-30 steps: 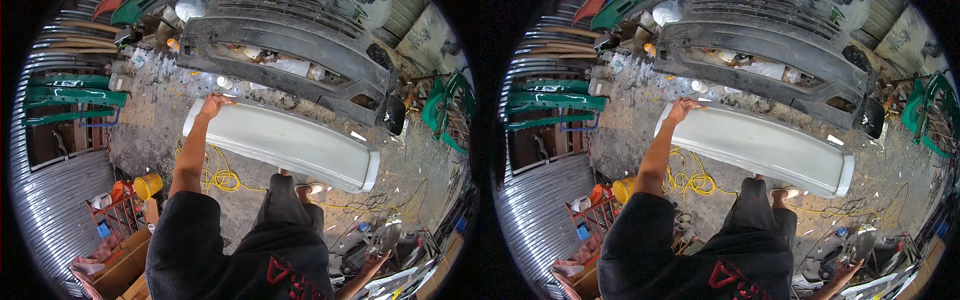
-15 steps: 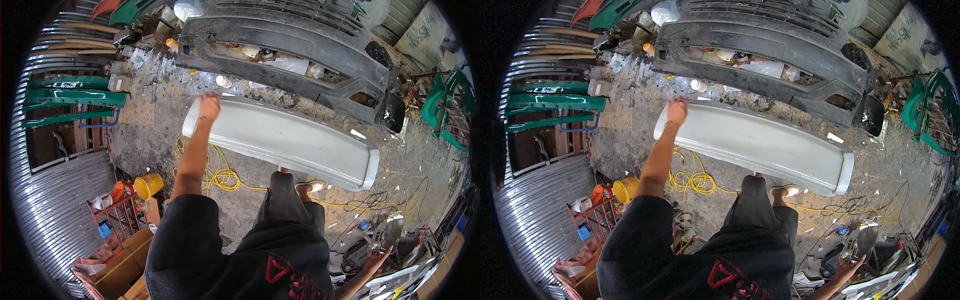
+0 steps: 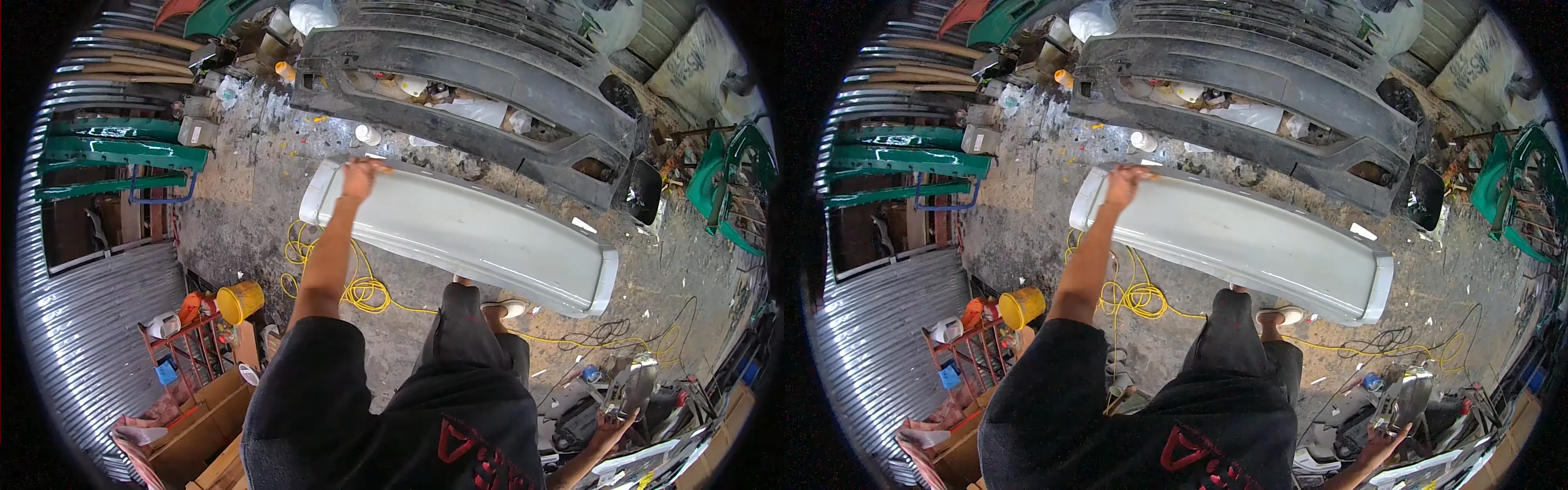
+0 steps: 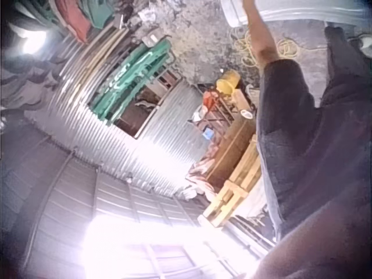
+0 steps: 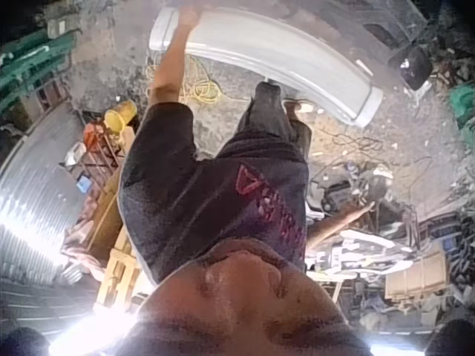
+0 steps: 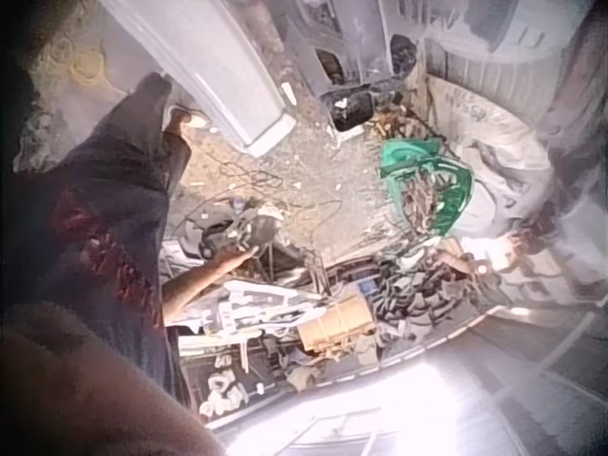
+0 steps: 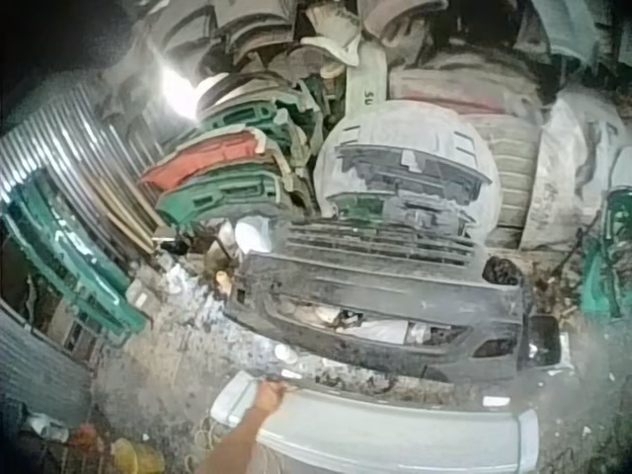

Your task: The person applies a liquid from a metal container onto a white automotive part using a small brush.

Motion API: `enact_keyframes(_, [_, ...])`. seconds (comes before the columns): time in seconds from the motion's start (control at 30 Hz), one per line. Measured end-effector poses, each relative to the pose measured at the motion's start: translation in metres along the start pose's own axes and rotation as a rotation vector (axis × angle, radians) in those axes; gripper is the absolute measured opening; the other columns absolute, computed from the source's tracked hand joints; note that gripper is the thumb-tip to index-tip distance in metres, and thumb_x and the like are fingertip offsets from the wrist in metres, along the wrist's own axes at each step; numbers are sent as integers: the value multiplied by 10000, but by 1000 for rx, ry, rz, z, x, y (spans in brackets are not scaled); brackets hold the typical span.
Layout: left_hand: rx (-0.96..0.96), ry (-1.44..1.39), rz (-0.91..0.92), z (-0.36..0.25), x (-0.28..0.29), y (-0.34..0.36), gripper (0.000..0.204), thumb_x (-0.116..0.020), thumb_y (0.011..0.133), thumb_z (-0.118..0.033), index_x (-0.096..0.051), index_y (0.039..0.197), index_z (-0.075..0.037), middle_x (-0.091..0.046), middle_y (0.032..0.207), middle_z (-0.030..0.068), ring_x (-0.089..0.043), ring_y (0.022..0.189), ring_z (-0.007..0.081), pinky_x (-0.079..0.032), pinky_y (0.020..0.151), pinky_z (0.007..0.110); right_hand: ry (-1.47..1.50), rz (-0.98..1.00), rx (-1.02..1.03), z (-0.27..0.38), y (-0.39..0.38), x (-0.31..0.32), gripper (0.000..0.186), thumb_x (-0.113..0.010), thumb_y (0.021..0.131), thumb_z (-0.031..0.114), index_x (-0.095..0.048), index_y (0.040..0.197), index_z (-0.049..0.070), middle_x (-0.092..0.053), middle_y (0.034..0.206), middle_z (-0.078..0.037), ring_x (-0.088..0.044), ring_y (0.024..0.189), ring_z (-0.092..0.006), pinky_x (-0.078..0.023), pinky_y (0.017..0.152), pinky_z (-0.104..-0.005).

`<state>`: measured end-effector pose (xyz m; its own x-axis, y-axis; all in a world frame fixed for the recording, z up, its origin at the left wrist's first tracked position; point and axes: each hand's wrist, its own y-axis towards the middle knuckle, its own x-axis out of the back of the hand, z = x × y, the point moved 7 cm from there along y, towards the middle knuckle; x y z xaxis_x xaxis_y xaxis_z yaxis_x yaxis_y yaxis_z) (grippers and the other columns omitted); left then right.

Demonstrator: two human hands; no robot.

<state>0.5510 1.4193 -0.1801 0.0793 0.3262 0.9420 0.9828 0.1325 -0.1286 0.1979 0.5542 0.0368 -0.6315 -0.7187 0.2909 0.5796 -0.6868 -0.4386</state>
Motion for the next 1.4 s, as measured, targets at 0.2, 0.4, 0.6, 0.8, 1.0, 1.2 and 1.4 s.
enact_keyframes(0.2, [199, 219, -105, 22, 48, 0, 315, -408, 951, -283, -699, 989, -168, -648, 1118, 57, -509, 1127, 357, -384, 971, 572, 9, -3, 39, 12, -4, -7, 617, -521, 968, 276, -283, 1537, 289, -261, 1564, -107, -505, 1237, -286, -598, 798, -385])
enact_keyframes(0.4, [-110, 264, -104, -76, -36, -11, 266, -432, 843, -182, -623, 978, -56, -630, 1064, 134, -525, 1042, 334, -398, 877, 538, 12, 19, 19, 10, 3, -20, 615, -533, 966, 294, -286, 1529, 316, -310, 1526, -107, -542, 1139, -262, -584, 807, -408])
enact_keyframes(0.6, [-272, -197, -52, -294, -113, -53, 237, -511, 870, -140, -669, 1004, -25, -647, 1089, 165, -540, 1134, 360, -366, 1012, 556, 84, 1, -60, 1, 9, -25, 582, -536, 973, 353, -327, 1514, 308, -340, 1509, -112, -519, 1210, -263, -591, 800, -398])
enact_keyframes(0.8, [-124, -604, 97, -282, -122, -46, 114, -580, 866, -74, -669, 931, -43, -672, 995, 103, -608, 986, 282, -475, 885, 482, 80, 23, -7, 11, 5, -31, 590, -515, 985, 384, -301, 1526, 285, -272, 1553, -124, -478, 1267, -298, -584, 818, -420])
enact_keyframes(1.0, [234, -1123, -266, -38, -75, -40, 105, -574, 855, -103, -669, 861, -59, -665, 882, 59, -610, 861, 198, -498, 777, 368, 78, 3, -28, 6, 11, -40, 603, -517, 982, 394, -296, 1531, 280, -278, 1543, -146, -475, 1269, -322, -574, 852, -451])
enact_keyframes(1.2, [167, 133, -455, 27, 33, -65, 150, -578, 896, -208, -686, 987, -159, -672, 1047, 51, -589, 932, 319, -427, 791, 516, 104, -22, -70, -4, 20, -25, 619, -524, 963, 477, -319, 1516, 290, -298, 1541, -117, -475, 1281, -318, -578, 829, -460])
enact_keyframes(1.4, [36, 237, -296, -99, -5, -74, 168, -575, 904, -191, -683, 1024, -143, -638, 1012, 45, -548, 954, 295, -389, 816, 506, 190, -96, -158, 1, 23, -23, 589, -565, 940, 520, -440, 1423, 207, -544, 1308, -65, -586, 1133, -240, -577, 748, -479])
